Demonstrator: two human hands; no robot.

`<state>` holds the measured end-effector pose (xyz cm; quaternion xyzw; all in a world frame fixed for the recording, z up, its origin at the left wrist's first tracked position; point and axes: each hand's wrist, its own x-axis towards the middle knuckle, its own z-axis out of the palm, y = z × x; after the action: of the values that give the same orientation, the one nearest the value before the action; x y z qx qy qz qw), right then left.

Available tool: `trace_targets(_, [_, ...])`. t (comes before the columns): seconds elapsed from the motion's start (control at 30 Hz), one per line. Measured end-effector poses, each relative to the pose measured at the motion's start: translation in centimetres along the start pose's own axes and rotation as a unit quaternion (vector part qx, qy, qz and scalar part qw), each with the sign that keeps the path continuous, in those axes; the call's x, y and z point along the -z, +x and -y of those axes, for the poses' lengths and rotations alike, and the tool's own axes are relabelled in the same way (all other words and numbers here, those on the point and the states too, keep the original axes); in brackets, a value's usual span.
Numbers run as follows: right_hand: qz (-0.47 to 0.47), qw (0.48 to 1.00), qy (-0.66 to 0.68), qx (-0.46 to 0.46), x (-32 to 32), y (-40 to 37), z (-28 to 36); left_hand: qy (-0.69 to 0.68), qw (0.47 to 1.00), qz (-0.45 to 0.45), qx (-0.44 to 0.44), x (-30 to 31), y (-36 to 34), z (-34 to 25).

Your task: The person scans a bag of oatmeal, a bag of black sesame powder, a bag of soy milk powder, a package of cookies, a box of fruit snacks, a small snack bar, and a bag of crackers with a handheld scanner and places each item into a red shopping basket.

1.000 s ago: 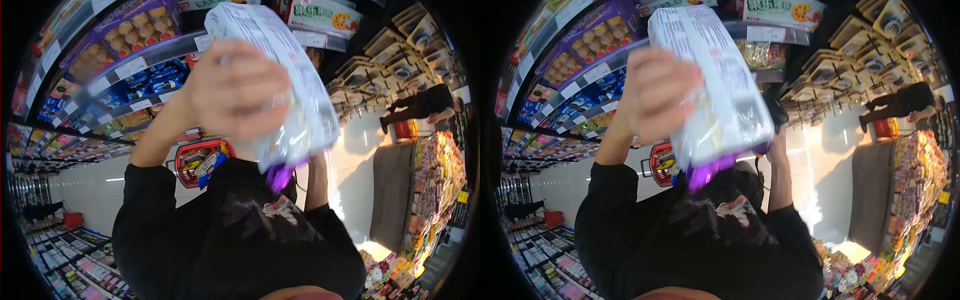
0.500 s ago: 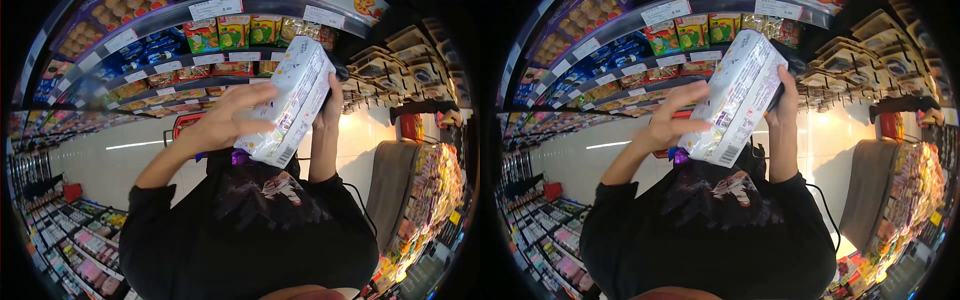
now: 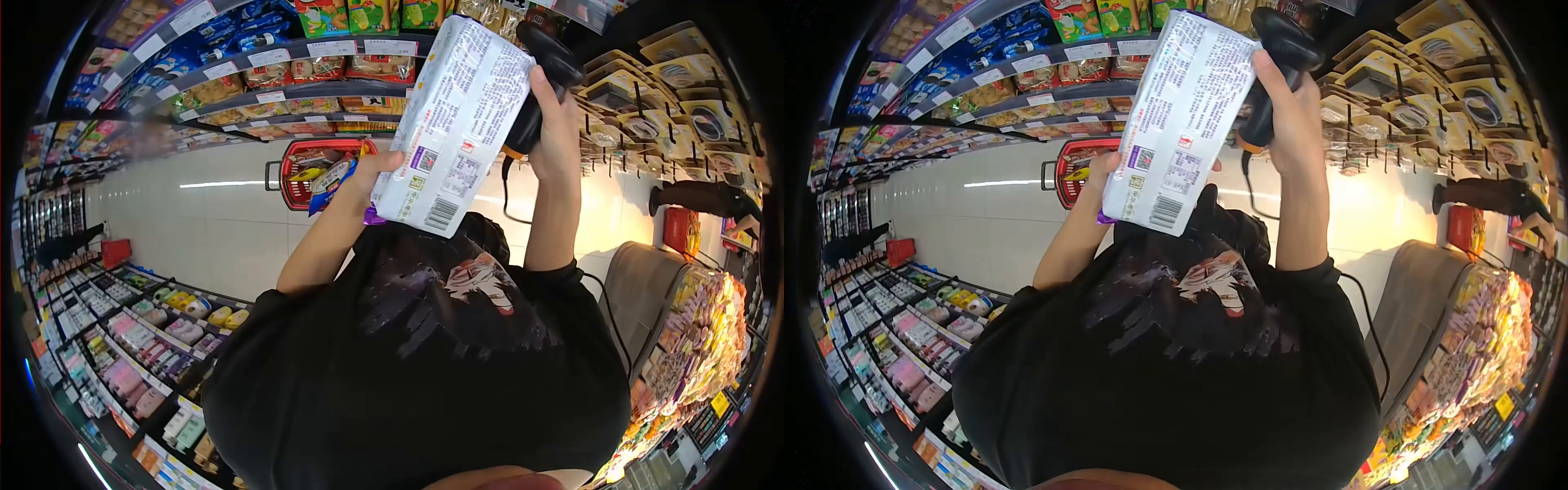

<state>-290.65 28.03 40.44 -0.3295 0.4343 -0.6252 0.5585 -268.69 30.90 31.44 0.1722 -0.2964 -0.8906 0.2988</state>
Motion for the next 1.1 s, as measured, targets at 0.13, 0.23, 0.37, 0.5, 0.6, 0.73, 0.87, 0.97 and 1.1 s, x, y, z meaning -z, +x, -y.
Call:
trace_targets(0.13, [0.106, 0.969, -0.222, 0.030, 4.8, -2.3, 3.4, -0.039, 0.992, 0.005, -0.119, -2.3, 0.8, 0.0])
trace_targets(0.23, [0.213, 0.898, -0.382, 0.056, 8.3, -5.7, 4.7, -0.011, 0.974, -0.171, -0.148, -4.2, 0.3, -0.5])
trace_targets(0.37, [0.459, 0.783, -0.418, 0.035, 7.5, -6.3, 6.8, 0.006, 0.977, -0.175, -0.122, -4.5, 0.1, -0.8])
trace_targets(0.5, [0.485, 0.758, -0.435, 0.028, 7.7, -5.7, 7.1, 0.014, 0.972, -0.168, -0.162, -4.4, -0.4, -0.1])
trace_targets(0.6, [0.509, 0.744, -0.431, 0.042, 7.4, -5.5, 6.6, 0.006, 0.971, -0.178, -0.162, -4.4, -1.1, 0.3])
trace_targets(0.73, [0.531, 0.726, -0.434, 0.044, 7.0, -5.1, 5.8, 0.007, 0.972, -0.169, -0.165, -4.5, -1.9, 0.2])
trace_targets(0.87, [0.536, 0.726, -0.429, 0.040, 6.4, -4.9, 5.5, 0.009, 0.971, -0.171, -0.166, -4.1, -3.0, 0.1])
trace_targets(0.97, [0.544, 0.720, -0.428, 0.042, 5.5, -4.9, 5.1, 0.014, 0.961, -0.192, -0.196, -3.7, -3.8, 0.1])
trace_targets(1.1, [0.535, 0.732, -0.418, 0.047, 3.7, -4.9, 4.2, 0.011, 0.958, -0.220, -0.185, -2.3, -5.7, -0.7])
